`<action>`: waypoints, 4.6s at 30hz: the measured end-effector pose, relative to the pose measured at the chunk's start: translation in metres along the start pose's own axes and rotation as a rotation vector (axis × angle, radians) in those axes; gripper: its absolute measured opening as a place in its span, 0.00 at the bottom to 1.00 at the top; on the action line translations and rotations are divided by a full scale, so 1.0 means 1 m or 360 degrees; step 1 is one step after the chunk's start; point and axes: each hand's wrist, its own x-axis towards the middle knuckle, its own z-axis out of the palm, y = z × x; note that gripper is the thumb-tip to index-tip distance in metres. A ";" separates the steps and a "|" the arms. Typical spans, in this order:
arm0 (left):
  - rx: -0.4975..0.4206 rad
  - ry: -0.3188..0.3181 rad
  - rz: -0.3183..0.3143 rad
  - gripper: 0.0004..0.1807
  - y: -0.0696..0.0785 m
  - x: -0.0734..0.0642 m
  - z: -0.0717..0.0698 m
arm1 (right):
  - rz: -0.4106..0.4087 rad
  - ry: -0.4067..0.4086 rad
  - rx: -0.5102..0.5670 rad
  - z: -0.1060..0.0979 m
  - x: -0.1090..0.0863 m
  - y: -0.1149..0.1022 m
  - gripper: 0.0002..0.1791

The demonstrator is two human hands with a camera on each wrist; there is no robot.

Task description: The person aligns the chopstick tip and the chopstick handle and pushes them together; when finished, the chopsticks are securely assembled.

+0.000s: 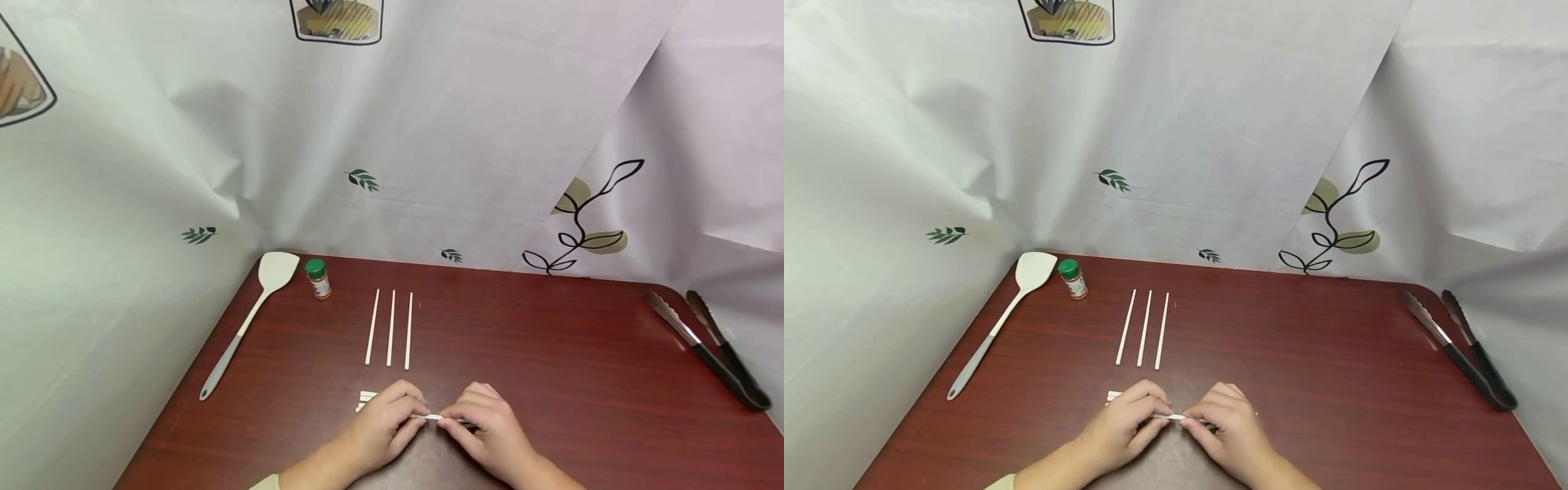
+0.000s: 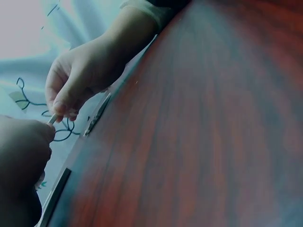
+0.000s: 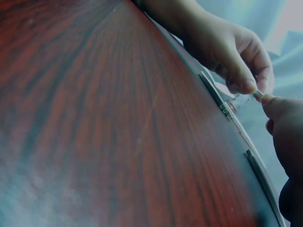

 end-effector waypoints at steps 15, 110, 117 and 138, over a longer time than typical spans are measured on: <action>-0.0031 0.0104 -0.0061 0.08 -0.003 0.002 0.001 | 0.0005 0.0089 0.0034 -0.010 0.011 0.004 0.05; 0.0756 -0.0485 -0.0412 0.23 -0.055 0.049 0.011 | 0.1447 -0.0939 -0.0274 -0.009 0.106 0.155 0.34; 0.0607 -0.0306 -0.0367 0.24 -0.052 0.049 0.009 | 0.1585 -0.0739 0.0240 -0.026 0.095 0.153 0.36; 0.0472 -0.0104 -0.0112 0.09 -0.041 0.019 -0.003 | 0.1587 0.0218 0.1198 -0.071 0.002 0.075 0.17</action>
